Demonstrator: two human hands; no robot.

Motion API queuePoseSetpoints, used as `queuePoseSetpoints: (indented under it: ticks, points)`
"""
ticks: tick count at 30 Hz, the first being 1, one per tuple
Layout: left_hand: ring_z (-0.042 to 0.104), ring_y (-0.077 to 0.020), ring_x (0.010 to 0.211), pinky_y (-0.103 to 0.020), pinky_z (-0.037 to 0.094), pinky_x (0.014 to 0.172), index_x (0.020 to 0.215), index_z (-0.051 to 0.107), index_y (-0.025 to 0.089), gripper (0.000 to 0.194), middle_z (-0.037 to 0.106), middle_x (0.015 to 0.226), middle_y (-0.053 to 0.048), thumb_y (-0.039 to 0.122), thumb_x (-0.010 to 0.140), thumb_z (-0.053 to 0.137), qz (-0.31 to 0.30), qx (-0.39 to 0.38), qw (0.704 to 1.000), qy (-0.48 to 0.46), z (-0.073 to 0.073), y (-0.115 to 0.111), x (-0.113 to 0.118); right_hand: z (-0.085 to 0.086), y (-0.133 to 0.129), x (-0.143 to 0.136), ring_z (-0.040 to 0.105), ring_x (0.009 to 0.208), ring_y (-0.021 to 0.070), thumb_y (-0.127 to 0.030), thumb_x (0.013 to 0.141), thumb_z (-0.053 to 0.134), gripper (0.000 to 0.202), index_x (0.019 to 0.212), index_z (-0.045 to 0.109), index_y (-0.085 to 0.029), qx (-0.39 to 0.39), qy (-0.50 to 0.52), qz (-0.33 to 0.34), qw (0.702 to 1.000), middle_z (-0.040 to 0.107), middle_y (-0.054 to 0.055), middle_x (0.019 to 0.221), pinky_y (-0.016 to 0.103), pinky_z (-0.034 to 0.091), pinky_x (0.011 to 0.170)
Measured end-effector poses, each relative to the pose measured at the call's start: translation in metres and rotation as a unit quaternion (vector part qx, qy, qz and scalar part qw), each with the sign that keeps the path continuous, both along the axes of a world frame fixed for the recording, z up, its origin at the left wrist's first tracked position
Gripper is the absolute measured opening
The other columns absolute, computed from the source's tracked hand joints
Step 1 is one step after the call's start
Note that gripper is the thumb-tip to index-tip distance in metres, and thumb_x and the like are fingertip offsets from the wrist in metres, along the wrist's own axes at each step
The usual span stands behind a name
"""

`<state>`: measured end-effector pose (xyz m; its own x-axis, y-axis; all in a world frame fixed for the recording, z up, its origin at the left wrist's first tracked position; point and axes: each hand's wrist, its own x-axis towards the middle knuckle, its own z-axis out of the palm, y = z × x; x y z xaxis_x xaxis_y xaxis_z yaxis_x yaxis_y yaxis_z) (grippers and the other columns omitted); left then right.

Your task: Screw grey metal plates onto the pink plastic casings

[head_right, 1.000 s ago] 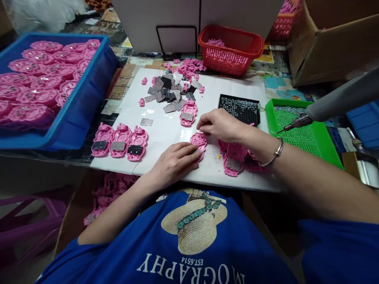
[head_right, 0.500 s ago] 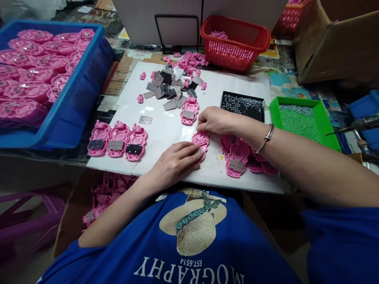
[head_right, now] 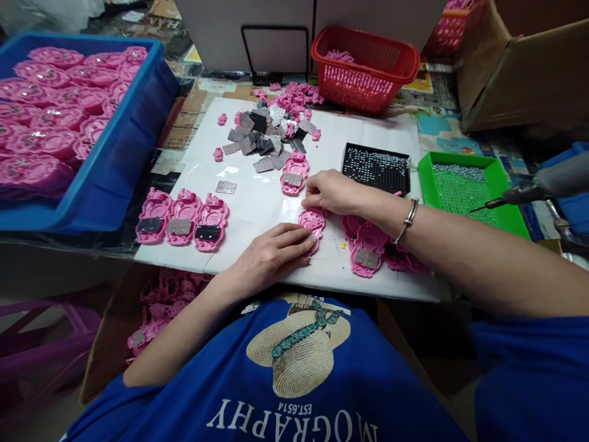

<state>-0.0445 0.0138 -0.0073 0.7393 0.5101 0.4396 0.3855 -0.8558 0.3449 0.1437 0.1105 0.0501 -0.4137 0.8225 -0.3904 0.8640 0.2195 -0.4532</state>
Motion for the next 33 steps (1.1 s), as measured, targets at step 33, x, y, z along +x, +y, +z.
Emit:
queuePoseSetpoints:
  ticks: [33]
  points:
    - [0.058,-0.0208,0.111,-0.036,0.057,0.094,0.116,0.061,0.011,0.026,0.067,0.119,-0.011,0.028,0.098,0.054,0.005,-0.006,1.000,-0.004,0.002,0.000,0.000,-0.003,-0.010,0.000,0.052,0.065,0.0121,-0.021,0.088,0.059,0.011,0.083,0.067,-0.015,0.064,-0.017,-0.005,0.998,0.065,0.002,0.075,0.026,0.038,0.066]
